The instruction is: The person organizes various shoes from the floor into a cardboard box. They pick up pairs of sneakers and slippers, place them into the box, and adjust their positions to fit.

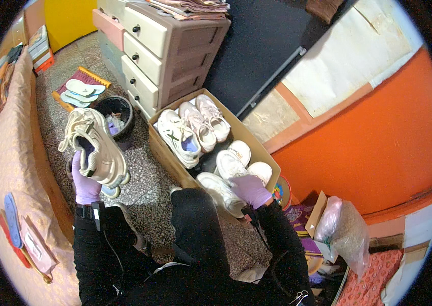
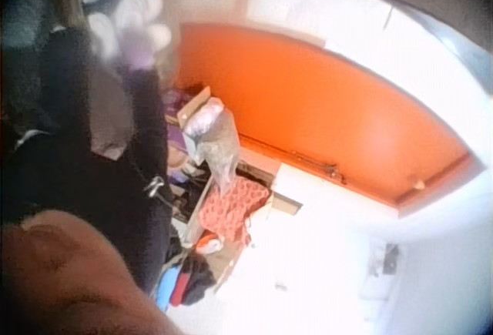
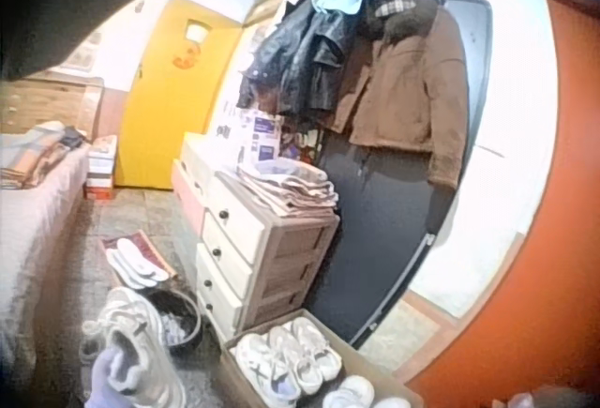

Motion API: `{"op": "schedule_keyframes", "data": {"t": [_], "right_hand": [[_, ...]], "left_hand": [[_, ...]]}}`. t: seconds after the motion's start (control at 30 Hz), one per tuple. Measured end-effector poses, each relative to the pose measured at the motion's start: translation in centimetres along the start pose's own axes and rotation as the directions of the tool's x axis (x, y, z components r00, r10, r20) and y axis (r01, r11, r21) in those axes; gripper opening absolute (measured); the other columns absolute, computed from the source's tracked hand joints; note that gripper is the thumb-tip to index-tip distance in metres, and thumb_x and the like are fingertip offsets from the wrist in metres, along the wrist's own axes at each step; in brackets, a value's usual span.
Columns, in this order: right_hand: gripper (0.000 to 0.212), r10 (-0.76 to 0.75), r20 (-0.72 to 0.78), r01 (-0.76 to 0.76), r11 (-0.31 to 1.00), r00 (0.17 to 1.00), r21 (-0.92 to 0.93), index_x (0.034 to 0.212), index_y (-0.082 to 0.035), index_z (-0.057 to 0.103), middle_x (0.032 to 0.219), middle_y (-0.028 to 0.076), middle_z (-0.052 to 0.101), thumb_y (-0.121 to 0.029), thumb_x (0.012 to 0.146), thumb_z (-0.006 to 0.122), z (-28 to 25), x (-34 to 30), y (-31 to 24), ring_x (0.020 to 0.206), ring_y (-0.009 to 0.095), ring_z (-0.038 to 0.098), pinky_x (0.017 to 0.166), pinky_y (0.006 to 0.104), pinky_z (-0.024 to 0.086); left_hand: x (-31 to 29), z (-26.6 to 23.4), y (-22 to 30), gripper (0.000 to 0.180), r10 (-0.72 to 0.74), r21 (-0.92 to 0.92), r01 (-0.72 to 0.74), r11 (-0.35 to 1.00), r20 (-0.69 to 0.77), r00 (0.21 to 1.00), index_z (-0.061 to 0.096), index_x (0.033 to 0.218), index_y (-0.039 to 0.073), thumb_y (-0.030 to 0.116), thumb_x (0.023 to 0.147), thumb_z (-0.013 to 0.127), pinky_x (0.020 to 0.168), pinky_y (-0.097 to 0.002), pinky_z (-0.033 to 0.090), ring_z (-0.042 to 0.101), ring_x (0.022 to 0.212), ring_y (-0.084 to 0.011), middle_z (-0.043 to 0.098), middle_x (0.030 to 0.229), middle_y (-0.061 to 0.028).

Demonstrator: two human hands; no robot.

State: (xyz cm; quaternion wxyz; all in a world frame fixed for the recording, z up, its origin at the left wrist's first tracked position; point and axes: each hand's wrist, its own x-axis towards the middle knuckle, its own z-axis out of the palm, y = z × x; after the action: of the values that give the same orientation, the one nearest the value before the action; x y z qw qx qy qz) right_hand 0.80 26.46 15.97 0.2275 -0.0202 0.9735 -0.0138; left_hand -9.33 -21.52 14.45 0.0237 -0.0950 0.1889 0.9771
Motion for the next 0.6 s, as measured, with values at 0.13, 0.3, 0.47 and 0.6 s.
{"op": "schedule_keyframes", "data": {"t": [0.13,0.3,0.47,0.6], "right_hand": [[0.040,-0.049,-0.366,0.177,0.929,0.929,0.324,0.122,-0.012,0.066,0.112,0.015,0.069,-0.032,0.089,0.057,-4.2,5.6,-3.7,0.104,0.034,0.064,0.092,0.0424,0.049],[0.053,0.123,-0.097,-0.088,0.947,0.988,0.309,0.115,0.000,0.066,0.116,0.024,0.065,-0.045,0.090,0.053,-3.7,15.9,-6.2,0.111,0.039,0.060,0.097,0.0437,0.046],[0.045,0.280,-0.298,-0.167,0.920,0.913,0.354,0.097,-0.001,0.070,0.105,0.023,0.067,-0.043,0.089,0.055,-1.8,21.0,-7.5,0.101,0.040,0.064,0.089,0.0462,0.049],[0.040,0.259,-0.603,-0.249,0.963,0.755,0.103,0.101,0.002,0.068,0.099,0.023,0.068,-0.034,0.082,0.063,-2.9,23.1,-6.0,0.099,0.039,0.064,0.086,0.0439,0.051]], "left_hand": [[0.4,0.3,-0.1,0.038,-0.028,-0.053,0.030,0.998,0.022,0.999,0.055,0.127,0.000,0.020,0.095,0.055,0.100,-0.0400,0.048,0.061,0.112,-0.0265,0.063,0.122,-0.0136],[0.9,0.5,0.0,0.039,0.029,-0.013,-0.029,0.999,0.006,1.000,0.056,0.128,0.003,0.024,0.095,0.054,0.102,-0.0427,0.047,0.061,0.112,-0.0271,0.064,0.122,-0.0125],[1.4,0.9,0.4,0.037,0.039,-0.022,-0.038,0.999,0.062,0.997,0.059,0.125,0.000,0.023,0.098,0.049,0.100,-0.0405,0.049,0.062,0.113,-0.0250,0.065,0.122,-0.0123],[1.7,1.2,0.9,0.036,0.033,0.001,-0.033,0.999,0.041,0.999,0.059,0.124,0.000,0.023,0.098,0.048,0.098,-0.0393,0.050,0.063,0.111,-0.0242,0.065,0.121,-0.0120]]}}
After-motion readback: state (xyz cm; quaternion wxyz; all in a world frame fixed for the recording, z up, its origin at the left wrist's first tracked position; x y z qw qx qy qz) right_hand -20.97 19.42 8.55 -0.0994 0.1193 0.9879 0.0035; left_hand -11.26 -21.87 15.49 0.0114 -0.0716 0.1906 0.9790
